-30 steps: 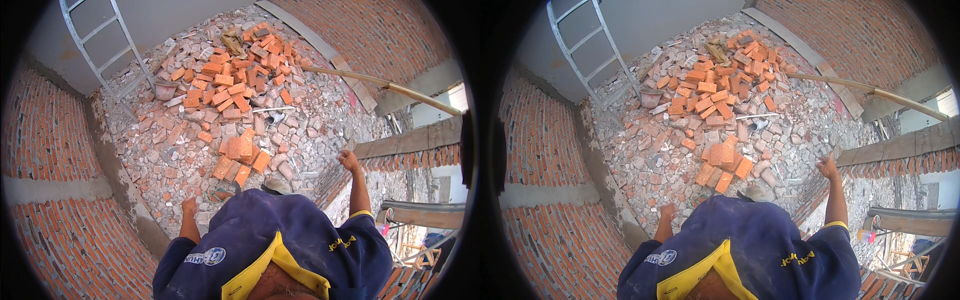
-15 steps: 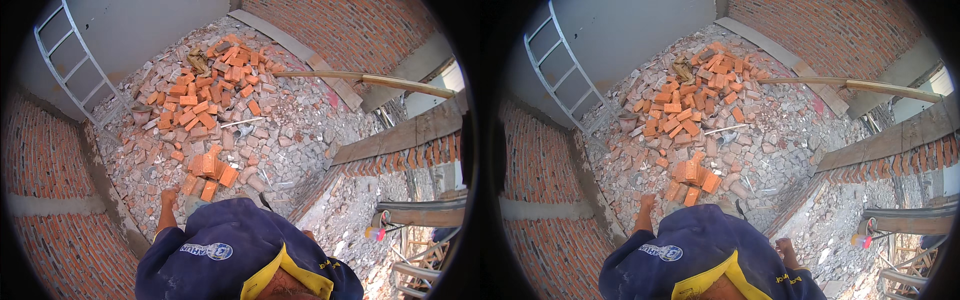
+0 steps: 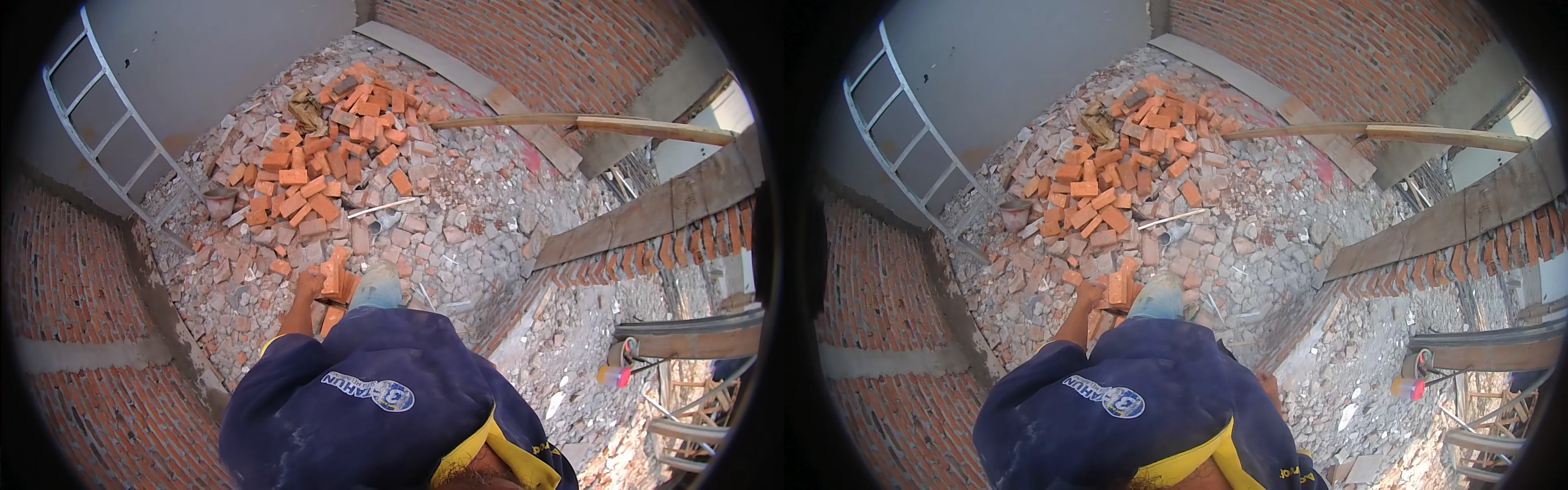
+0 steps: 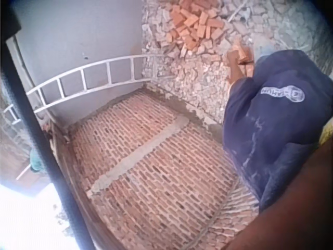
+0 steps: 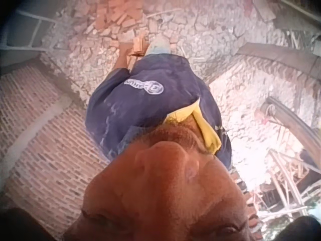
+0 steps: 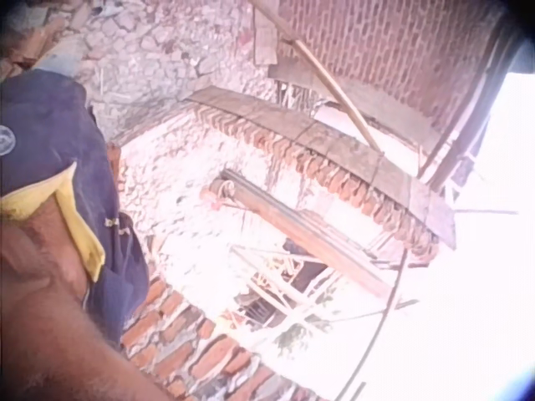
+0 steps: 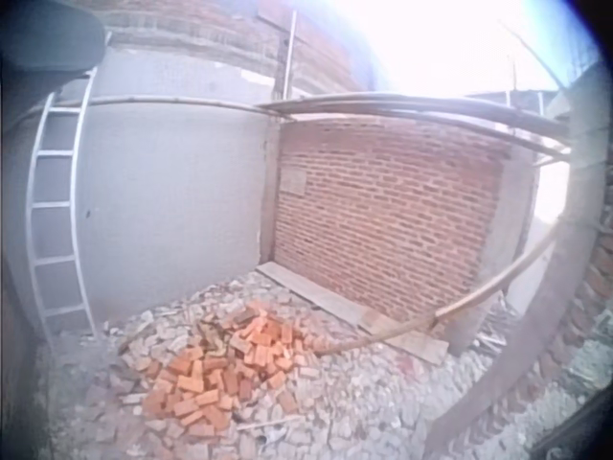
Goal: The person sits on the floor and sorts red bricks from a pile of rubble, stacking them into neat rows. The person repeatedly picks up bricks and places them in an organized pile.
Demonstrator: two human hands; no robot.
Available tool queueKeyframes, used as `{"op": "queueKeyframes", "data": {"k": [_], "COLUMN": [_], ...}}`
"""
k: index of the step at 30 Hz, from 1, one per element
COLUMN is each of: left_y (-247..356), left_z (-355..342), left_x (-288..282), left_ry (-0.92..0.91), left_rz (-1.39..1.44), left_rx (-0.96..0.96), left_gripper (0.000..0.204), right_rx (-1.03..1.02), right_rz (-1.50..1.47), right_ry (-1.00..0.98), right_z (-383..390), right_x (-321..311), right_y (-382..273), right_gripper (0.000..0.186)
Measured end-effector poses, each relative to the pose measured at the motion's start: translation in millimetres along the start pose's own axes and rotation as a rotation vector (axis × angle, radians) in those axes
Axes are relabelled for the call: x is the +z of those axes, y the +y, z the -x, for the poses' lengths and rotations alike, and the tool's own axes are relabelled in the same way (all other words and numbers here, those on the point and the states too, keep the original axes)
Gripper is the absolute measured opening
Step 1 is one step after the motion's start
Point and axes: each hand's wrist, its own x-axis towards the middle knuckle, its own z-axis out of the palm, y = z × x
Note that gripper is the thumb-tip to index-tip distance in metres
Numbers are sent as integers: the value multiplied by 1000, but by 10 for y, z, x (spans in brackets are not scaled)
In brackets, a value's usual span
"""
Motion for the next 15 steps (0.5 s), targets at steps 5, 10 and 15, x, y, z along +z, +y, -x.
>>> {"op": "queueKeyframes", "data": {"k": [5, 10, 15], "left_y": [-98, -344, -117], "left_z": [-487, -1115, -1498], "left_x": [327, 648, 940], "left_ry": [34, 110, 147], "left_rz": [-166, -156, -25], "left_rx": [-208, -82, -217], "left_gripper": [65, 41, 42], "right_rx": [251, 277, 323], "right_rz": [-132, -228, -256], "right_ry": [-102, -116, -26], "right_z": [-102, -582, -2050], "right_x": [-160, -657, -1443], "right_y": [23, -870, -2315], "right_gripper": [17, 16, 32]}}
